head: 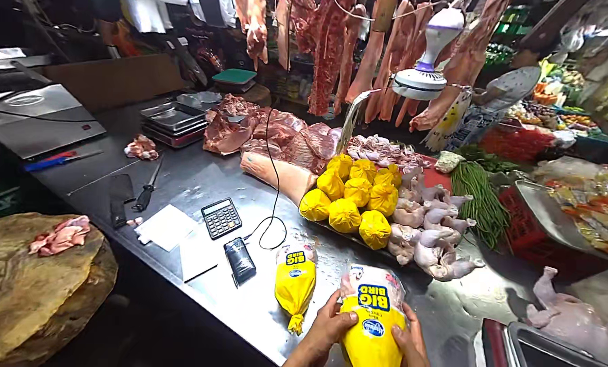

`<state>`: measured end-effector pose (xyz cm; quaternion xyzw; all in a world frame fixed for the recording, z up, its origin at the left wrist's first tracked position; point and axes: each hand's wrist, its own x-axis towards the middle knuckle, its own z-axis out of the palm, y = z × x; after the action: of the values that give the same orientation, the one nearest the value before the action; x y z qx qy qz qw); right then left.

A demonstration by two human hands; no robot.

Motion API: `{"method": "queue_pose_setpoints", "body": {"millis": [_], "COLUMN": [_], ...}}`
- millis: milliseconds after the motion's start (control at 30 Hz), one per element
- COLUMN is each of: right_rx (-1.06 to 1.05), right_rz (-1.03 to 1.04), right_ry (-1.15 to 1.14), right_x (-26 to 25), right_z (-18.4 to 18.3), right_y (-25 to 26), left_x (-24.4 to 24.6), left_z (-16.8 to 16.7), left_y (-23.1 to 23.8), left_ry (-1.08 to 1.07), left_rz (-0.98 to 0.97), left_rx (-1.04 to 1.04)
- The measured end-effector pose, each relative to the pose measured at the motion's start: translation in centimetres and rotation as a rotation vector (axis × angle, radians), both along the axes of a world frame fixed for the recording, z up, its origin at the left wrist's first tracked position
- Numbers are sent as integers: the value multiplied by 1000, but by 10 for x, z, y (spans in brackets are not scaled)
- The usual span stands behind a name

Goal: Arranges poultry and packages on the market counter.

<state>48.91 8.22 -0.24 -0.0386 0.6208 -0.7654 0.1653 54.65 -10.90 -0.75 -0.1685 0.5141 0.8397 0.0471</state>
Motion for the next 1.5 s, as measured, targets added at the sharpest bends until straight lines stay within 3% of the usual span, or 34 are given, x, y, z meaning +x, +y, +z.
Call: {"method": "queue_pose_setpoints", "body": {"millis": [167, 333, 567, 667, 867, 967, 1033, 1100, 1167, 1233, 1333, 1400, 1500], "right_rx": [73, 187, 529, 674, 628, 607, 581, 559, 582, 539, 439, 431, 357], "right_rz": [87, 140, 173, 173, 142, 32, -6, 102, 371, 510, 367, 345, 413], "right_ry": [127, 112, -212, -218, -171, 10, 136, 92, -140, -336, -385, -383, -428], "right_x": [-62, -156, -255, -265, -264, -231, -190, -143, -109, -88, -68, -71, -74], "right_z": [46, 86, 89, 81, 73, 73, 69, 48, 7, -46, -101, -107, -100], "right_y": [-79, -167, -224, -230, -225, -203, -179, -159, -153, -165, -191, -202, -189], "left_x": [-60, -163, -282, -297, -307, -285, -241, -168, -85, -26, 1, 0, 4], "left_z": [78, 127, 86, 74, 66, 68, 78, 82, 53, 3, -62, -82, -77], "left_y": [-84, -176, -238, -242, -249, -250, -254, -250, -232, -211, -179, -157, -138], "left_ry": [-2, -156, -311, -308, -281, -188, -34, 57, -98, -360, -522, -481, -400], "left_rz": [-26, -192, -347, -302, -285, -210, -86, 85, 179, 136, 195, 326, 387], "left_rx": [-369, -435, -400, -459, -560, -619, -755, -893, -913, -804, -440, -268, -242]}}
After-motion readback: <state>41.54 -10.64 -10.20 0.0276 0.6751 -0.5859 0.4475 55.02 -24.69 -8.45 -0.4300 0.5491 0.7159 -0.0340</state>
